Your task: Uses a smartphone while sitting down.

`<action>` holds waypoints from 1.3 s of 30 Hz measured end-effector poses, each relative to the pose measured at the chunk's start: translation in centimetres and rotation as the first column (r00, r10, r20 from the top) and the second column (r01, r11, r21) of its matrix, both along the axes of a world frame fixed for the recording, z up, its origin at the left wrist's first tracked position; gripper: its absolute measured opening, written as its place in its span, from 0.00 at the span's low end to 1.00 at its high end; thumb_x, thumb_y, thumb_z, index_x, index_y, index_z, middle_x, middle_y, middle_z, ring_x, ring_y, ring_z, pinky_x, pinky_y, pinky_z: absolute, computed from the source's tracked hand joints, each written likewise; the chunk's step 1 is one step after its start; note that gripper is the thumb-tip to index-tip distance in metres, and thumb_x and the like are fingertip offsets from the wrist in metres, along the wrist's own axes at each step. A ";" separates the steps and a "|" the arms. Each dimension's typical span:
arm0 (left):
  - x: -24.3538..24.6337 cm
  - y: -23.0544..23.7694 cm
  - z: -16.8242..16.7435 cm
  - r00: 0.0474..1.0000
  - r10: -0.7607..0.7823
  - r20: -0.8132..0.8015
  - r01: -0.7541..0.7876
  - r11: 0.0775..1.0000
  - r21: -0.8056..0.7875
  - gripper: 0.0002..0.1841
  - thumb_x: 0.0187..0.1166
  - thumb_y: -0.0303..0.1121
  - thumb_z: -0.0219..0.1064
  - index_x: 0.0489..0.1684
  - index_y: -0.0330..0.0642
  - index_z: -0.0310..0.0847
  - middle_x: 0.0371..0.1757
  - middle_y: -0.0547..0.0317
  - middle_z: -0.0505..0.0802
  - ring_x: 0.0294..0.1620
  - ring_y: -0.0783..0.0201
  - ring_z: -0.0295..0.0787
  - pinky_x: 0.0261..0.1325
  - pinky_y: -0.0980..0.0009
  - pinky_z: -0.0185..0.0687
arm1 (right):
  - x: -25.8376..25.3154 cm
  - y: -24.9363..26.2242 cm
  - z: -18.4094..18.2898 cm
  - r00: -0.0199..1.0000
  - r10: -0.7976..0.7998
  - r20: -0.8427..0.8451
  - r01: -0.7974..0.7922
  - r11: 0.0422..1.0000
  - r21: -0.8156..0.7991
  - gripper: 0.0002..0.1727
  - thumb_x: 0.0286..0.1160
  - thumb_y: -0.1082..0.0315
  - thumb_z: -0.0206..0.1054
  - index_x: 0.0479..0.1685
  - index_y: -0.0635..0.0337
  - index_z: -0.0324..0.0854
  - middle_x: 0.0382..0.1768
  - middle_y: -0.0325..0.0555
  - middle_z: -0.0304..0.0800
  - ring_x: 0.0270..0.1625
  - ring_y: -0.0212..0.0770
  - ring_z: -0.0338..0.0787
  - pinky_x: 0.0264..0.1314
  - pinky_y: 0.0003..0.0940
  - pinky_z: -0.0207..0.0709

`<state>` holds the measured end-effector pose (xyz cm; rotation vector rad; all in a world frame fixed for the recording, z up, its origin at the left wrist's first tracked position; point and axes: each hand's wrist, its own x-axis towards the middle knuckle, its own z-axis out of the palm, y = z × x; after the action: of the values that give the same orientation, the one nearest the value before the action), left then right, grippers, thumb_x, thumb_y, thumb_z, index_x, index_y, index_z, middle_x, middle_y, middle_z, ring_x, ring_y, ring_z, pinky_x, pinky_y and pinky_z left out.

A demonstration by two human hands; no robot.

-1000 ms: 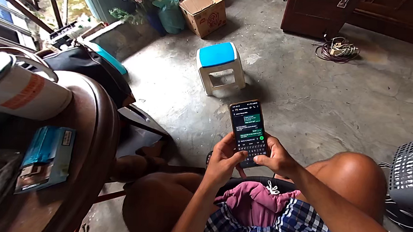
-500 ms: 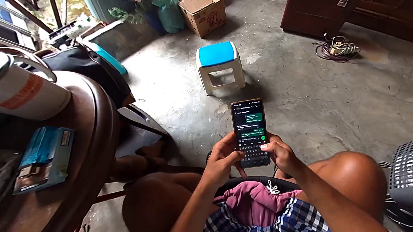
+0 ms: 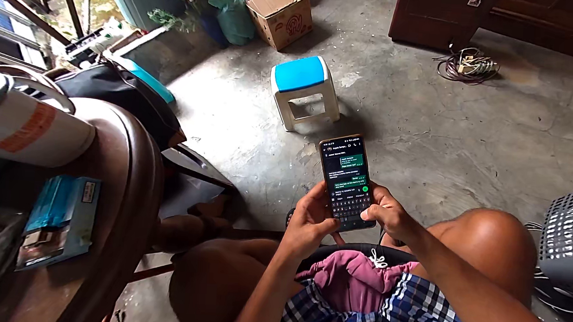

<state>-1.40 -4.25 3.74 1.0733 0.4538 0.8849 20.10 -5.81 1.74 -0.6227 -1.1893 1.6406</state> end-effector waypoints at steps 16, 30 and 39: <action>-0.1 0.0 0.1 1.000 0.004 0.028 -0.003 0.999 -0.032 0.31 0.68 0.11 0.59 0.77 0.32 0.64 0.63 0.42 0.89 0.48 0.53 0.96 0.29 0.63 0.95 | 0.1 0.1 -0.1 1.000 -0.005 -0.001 0.005 0.999 -0.033 0.28 0.66 0.79 0.47 0.69 0.60 0.74 0.56 0.38 0.92 0.58 0.30 0.91 0.67 0.33 0.84; -0.1 0.0 0.1 0.999 0.021 0.035 -0.020 0.999 -0.042 0.29 0.69 0.12 0.58 0.75 0.32 0.67 0.63 0.42 0.90 0.48 0.53 0.96 0.27 0.63 0.94 | 0.1 0.0 0.0 1.000 0.001 -0.005 -0.001 0.999 -0.035 0.28 0.65 0.79 0.48 0.69 0.60 0.74 0.56 0.37 0.92 0.58 0.29 0.91 0.67 0.33 0.84; -0.1 0.0 0.0 0.999 0.023 0.040 -0.021 0.999 -0.049 0.28 0.70 0.12 0.58 0.75 0.32 0.67 0.63 0.41 0.90 0.48 0.53 0.96 0.28 0.63 0.94 | 0.2 0.0 -0.2 0.999 0.031 -0.019 -0.031 1.000 -0.002 0.28 0.65 0.78 0.49 0.70 0.59 0.73 0.58 0.38 0.92 0.60 0.30 0.91 0.69 0.34 0.83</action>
<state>-1.53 -4.29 3.73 1.0059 0.4522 0.9092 20.34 -5.80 1.55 -0.5912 -1.1884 1.6705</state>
